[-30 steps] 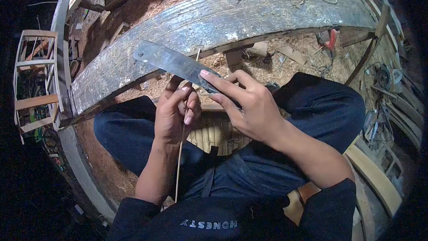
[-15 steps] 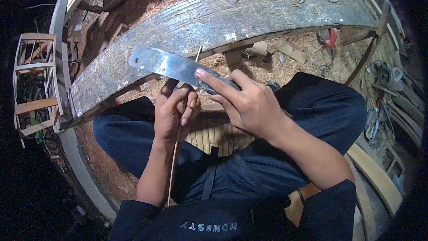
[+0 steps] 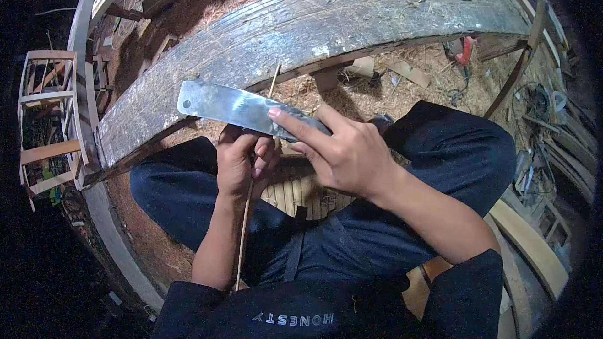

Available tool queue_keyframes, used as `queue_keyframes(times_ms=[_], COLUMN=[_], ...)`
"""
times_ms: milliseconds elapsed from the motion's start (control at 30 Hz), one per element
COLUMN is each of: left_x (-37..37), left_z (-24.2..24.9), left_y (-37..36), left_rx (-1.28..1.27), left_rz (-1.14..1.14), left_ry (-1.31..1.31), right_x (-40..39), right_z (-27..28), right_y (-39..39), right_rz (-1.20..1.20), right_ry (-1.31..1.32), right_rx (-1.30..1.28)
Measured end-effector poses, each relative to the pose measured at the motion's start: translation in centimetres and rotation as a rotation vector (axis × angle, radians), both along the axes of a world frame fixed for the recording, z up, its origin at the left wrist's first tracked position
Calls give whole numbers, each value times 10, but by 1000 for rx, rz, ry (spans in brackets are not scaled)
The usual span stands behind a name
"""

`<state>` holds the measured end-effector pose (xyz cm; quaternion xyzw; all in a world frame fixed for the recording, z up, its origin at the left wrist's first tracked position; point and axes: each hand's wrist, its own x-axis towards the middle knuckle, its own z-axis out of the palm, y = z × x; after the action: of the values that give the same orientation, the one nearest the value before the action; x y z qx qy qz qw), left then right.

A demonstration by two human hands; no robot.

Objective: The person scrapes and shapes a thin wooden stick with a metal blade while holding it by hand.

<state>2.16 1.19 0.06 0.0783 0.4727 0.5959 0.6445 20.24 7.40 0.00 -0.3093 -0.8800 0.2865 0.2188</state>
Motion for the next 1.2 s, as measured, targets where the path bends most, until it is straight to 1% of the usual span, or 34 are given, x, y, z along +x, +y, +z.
queue_keyframes(times_ms=[33, 100, 167, 233, 300, 367, 433, 500, 533, 600, 633, 700, 733, 767, 833, 867, 900, 933, 967, 1000, 1033, 1100, 1133, 1167, 1200], left_x=[-2, -5, -3, 1, -2, -4, -3, 1, 1, -1, -2, -2, -2, -3, -8, -8, -8, -6, -4, -3, -4, -7, -6, -4, -2], left_z=[0, -1, -3, -1, -4, -4, -4, 4, 1, 4, 5, 1, 0, -1, -8, -7, -5, -4, -4, -4, -4, -5, -3, -2, -3], left_y=[0, 2, 0, -2, -4, 0, 2, 4, 3, 4, 5, 3, 1, -1, 0, -1, 1, 1, -1, -2, -1, 0, -1, -3, -5], left_rx=[-4, 38, 42, -19, -22, -9, -26, -61, -30, -32, -27, -12, 12, 32, 17, 26, 42, 49, 19, -15, -19, 33, 34, 41, 13], left_rz=[1, -30, -17, 48, 29, 16, 7, 7, 13, -2, -12, -18, -7, 4, -51, -47, -44, -46, -18, 14, 19, -47, -52, -55, -35], left_ry=[2, -131, -143, -26, -5, -49, -67, 59, 22, -10, -41, -24, -36, -45, -123, -129, -136, -138, -88, -37, -35, -94, -71, -72, -53], right_x=[0, 0, -1, -4, -5, -8, -8, -8, -6, -3, -3, -5, -8, -6, -4, -3, -3, -3, -4, -8, -7, -3, -2, -3, -3], right_z=[-2, -6, -2, 6, 6, 6, 6, 6, 2, -9, -11, -9, -3, -4, -9, -14, -12, -7, -3, -2, -1, 1, 4, 5, 7], right_y=[2, 10, 10, 0, -1, 3, 1, 1, 5, 13, 11, 9, 3, 6, 11, 19, 16, 10, 5, 1, 4, 12, 18, 15, 8], right_rz=[1, -113, -122, 42, 35, 3, 8, 19, 19, -118, -120, -44, 8, 10, -69, -121, -123, -65, -3, 7, 11, -136, -150, -152, -103], right_ry=[2, -14, -35, 16, -13, -4, -17, -47, -48, -72, -73, -25, 36, 35, -44, -4, -4, -14, -25, 32, 35, -95, -64, -65, -50], right_rx=[-4, -3, 50, -6, -22, 41, 48, 60, 61, 73, 72, 127, 96, 95, 83, 140, 144, 92, 38, 123, 120, 12, 66, 73, 47])
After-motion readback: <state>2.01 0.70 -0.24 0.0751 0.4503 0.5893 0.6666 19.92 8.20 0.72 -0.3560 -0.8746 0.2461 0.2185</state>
